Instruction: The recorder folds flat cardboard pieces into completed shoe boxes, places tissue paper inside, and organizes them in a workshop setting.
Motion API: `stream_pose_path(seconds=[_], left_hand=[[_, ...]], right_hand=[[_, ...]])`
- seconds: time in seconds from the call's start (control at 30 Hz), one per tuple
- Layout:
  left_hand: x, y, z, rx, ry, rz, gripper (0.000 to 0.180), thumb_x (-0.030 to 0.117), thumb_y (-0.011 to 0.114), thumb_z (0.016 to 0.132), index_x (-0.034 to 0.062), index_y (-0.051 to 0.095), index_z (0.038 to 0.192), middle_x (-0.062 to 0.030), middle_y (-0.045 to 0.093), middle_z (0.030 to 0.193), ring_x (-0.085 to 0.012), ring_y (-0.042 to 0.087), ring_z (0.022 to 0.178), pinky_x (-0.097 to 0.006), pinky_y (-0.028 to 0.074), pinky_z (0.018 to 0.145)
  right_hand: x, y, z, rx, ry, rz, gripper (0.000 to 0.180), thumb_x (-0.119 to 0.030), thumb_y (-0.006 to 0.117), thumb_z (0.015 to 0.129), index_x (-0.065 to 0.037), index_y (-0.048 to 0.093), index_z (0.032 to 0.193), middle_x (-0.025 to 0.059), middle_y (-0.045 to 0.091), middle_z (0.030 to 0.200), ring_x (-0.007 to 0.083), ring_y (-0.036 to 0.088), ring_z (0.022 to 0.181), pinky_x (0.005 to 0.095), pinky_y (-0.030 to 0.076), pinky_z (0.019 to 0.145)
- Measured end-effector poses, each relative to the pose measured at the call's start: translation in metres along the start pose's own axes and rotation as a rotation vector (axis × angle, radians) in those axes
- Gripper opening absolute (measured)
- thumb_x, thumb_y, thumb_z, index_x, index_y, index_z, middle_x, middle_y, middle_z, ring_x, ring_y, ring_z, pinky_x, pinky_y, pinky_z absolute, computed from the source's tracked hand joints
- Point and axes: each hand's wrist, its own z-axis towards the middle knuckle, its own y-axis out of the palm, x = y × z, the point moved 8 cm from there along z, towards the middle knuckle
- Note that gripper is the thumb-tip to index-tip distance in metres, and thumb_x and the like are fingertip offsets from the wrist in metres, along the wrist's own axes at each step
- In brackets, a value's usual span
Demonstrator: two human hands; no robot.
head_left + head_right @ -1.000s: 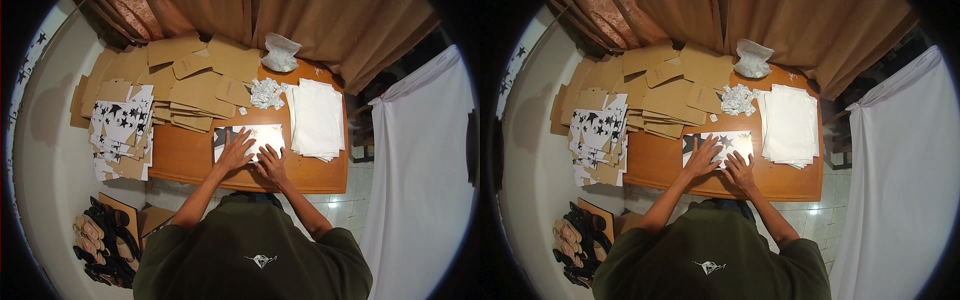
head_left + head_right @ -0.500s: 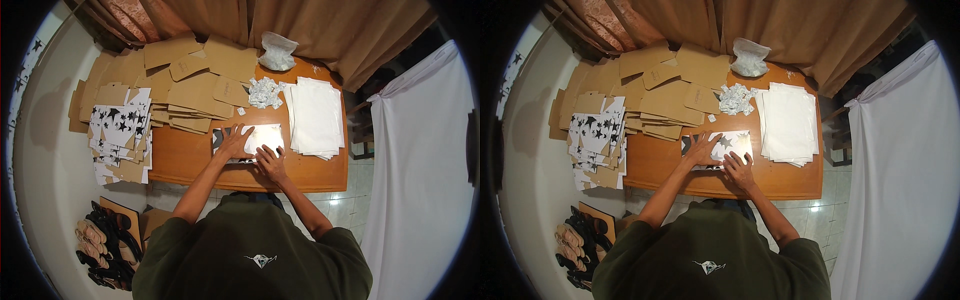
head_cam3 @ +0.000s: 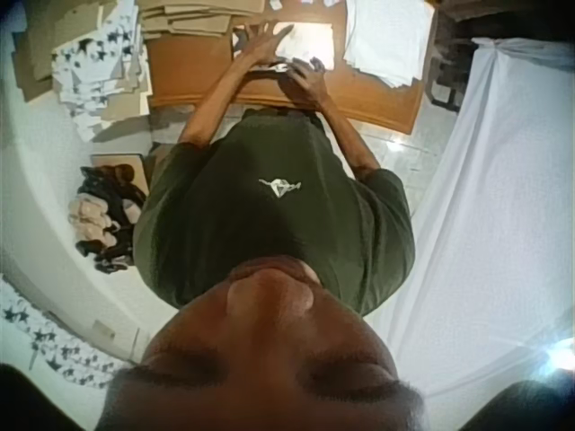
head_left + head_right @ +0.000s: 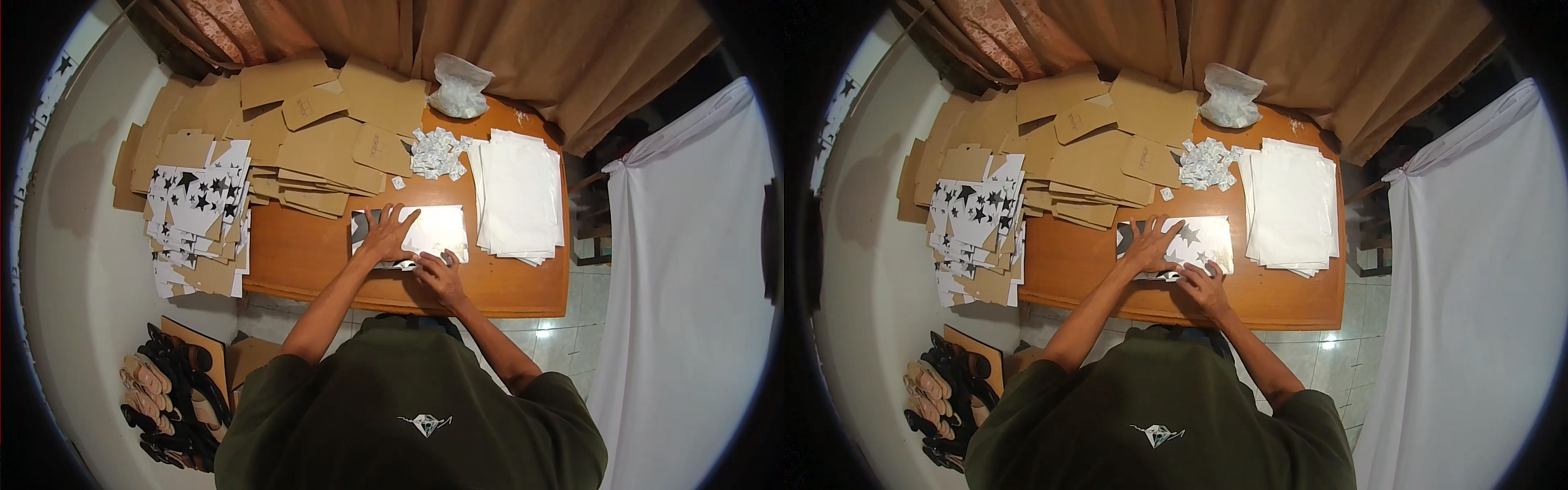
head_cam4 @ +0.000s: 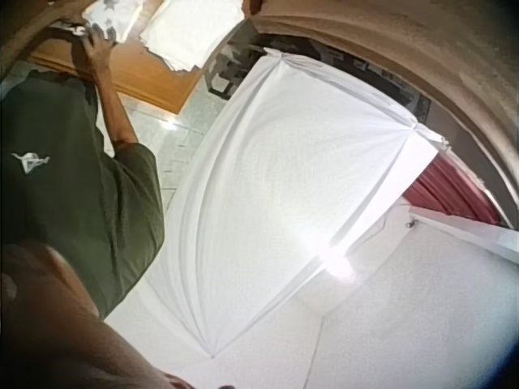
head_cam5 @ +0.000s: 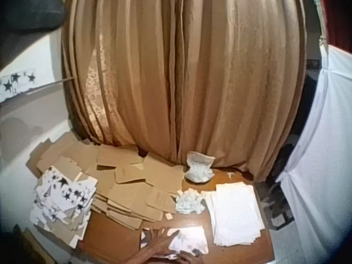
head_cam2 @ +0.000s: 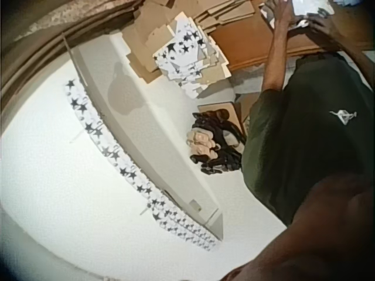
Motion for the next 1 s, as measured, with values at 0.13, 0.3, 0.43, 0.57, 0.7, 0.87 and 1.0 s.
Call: stream_pose_path(seconds=[0.13,0.3,0.43,0.57,0.7,0.87,1.0], left_hand=[[-0.002,0.001,-0.001,0.044,0.016,0.023,0.118,0.064,0.085,0.061,0.0243,0.032,0.159,-0.0195,0.032,0.156,-0.0444,0.026,0.147,-0.086,0.012,0.105],[-0.001,0.000,-0.002,0.045,0.012,0.012,0.117,0.059,0.088,0.062,0.0232,0.033,0.159,-0.0197,0.033,0.156,-0.0443,0.026,0.147,-0.085,0.009,0.106],[0.001,-0.003,-0.004,0.053,0.009,-0.018,0.117,0.062,0.087,0.062,0.0232,0.034,0.158,-0.0191,0.034,0.156,-0.0433,0.026,0.147,-0.085,0.008,0.107],[0.003,-0.004,-0.005,0.047,0.011,0.002,0.117,0.063,0.087,0.062,0.0233,0.034,0.158,-0.0190,0.035,0.156,-0.0437,0.027,0.147,-0.085,0.007,0.107],[0.005,-0.006,-0.005,0.020,-0.002,-0.012,0.116,0.063,0.086,0.064,0.0231,0.033,0.159,-0.0213,0.027,0.161,-0.0451,0.020,0.151,-0.084,0.006,0.108],[0.017,-0.003,-0.028,0.110,-0.002,0.095,0.103,0.055,0.081,0.076,0.0212,0.031,0.160,-0.0237,0.018,0.166,-0.0460,0.012,0.154,-0.083,0.008,0.109],[0.052,-0.016,-0.065,0.242,-0.070,-0.074,0.077,0.046,0.073,0.088,0.0164,0.043,0.153,-0.0227,0.026,0.163,-0.0428,0.021,0.152,-0.068,0.023,0.117]], right_hand=[[-0.011,-0.001,0.002,0.048,-0.119,-0.124,0.024,-0.011,0.071,0.083,-0.017,0.070,0.107,-0.0005,0.066,0.128,0.0174,0.062,0.122,0.0544,0.032,0.106],[-0.010,-0.001,0.005,0.014,-0.115,-0.107,0.025,-0.013,0.070,0.085,-0.016,0.073,0.110,-0.0001,0.067,0.122,0.0140,0.064,0.116,0.0548,0.033,0.104],[-0.003,-0.002,0.007,-0.010,-0.062,-0.097,0.024,-0.014,0.072,0.086,-0.012,0.071,0.110,0.0023,0.069,0.114,0.0156,0.066,0.108,0.0509,0.038,0.103],[0.003,-0.003,0.012,0.008,0.045,0.008,0.023,-0.016,0.072,0.089,-0.008,0.067,0.111,0.0045,0.068,0.105,0.0218,0.067,0.098,0.0481,0.042,0.105],[0.004,-0.002,0.017,-0.038,-0.008,-0.059,0.026,-0.020,0.073,0.090,-0.008,0.066,0.111,0.0050,0.068,0.105,0.0231,0.066,0.101,0.0513,0.040,0.111],[0.000,-0.030,0.034,-0.065,-0.037,0.056,0.030,-0.025,0.075,0.089,-0.008,0.066,0.112,0.0088,0.067,0.113,0.0260,0.063,0.112,0.0522,0.038,0.112],[0.066,-0.065,0.041,0.062,0.224,0.209,0.030,-0.021,0.072,0.092,-0.005,0.065,0.116,0.0152,0.066,0.120,0.0339,0.060,0.120,0.0515,0.038,0.111]])
